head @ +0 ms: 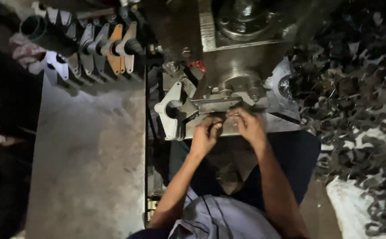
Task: Using a manual punch or shearing machine to process metal components.
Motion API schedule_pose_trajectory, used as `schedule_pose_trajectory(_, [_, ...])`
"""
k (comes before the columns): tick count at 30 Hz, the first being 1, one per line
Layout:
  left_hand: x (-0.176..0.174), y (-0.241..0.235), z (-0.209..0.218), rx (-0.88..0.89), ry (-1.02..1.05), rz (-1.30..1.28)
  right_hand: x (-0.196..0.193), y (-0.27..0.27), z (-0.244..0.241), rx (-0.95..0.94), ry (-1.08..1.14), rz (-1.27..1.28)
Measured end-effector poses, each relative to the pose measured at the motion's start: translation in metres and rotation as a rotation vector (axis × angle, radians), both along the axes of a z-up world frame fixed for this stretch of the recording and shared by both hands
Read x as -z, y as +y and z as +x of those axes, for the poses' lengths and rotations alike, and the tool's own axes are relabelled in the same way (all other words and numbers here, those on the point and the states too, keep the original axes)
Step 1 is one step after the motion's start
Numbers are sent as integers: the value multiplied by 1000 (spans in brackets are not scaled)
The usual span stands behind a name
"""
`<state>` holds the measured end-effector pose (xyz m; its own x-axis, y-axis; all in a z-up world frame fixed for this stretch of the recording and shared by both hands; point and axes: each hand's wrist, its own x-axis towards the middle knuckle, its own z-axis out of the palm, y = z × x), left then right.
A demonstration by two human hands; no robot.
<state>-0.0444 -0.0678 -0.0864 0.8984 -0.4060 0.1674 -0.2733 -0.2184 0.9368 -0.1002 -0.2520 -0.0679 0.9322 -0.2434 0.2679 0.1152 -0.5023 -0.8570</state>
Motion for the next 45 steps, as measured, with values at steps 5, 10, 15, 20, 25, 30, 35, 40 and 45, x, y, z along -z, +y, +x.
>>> schedule_pose_trajectory(5, [-29, 23, -6, -23, -229, 68, 36, -24, 16, -60, -37, -209])
schedule_pose_trajectory(10, [-76, 56, 18, -269, -423, 261, 3, -10, 7, -85, -145, -101])
schedule_pose_trajectory(15, [-45, 113, 87, -540, -678, 558, -4, -8, 8, -59, -102, -87])
schedule_pose_trajectory(20, [-8, 145, 121, -365, -58, 750, -6, -15, 9, 247, -15, -274])
schedule_pose_trajectory(25, [44, 145, 145, -346, -37, 779, 18, -44, 17, 293, -212, -603])
schedule_pose_trajectory(30, [-40, 117, 90, -470, -267, 665, 6, -54, 27, 178, -341, -872])
schedule_pose_trajectory(35, [-69, 90, 38, -136, -238, 62, -10, -87, -16, -60, -131, 490])
schedule_pose_trajectory(40, [7, 7, 24, -114, 519, -278, 47, -112, -25, 177, -192, 849])
schedule_pose_trajectory(45, [30, -34, 54, -253, 643, -395, 28, 2, -21, 142, 340, 787])
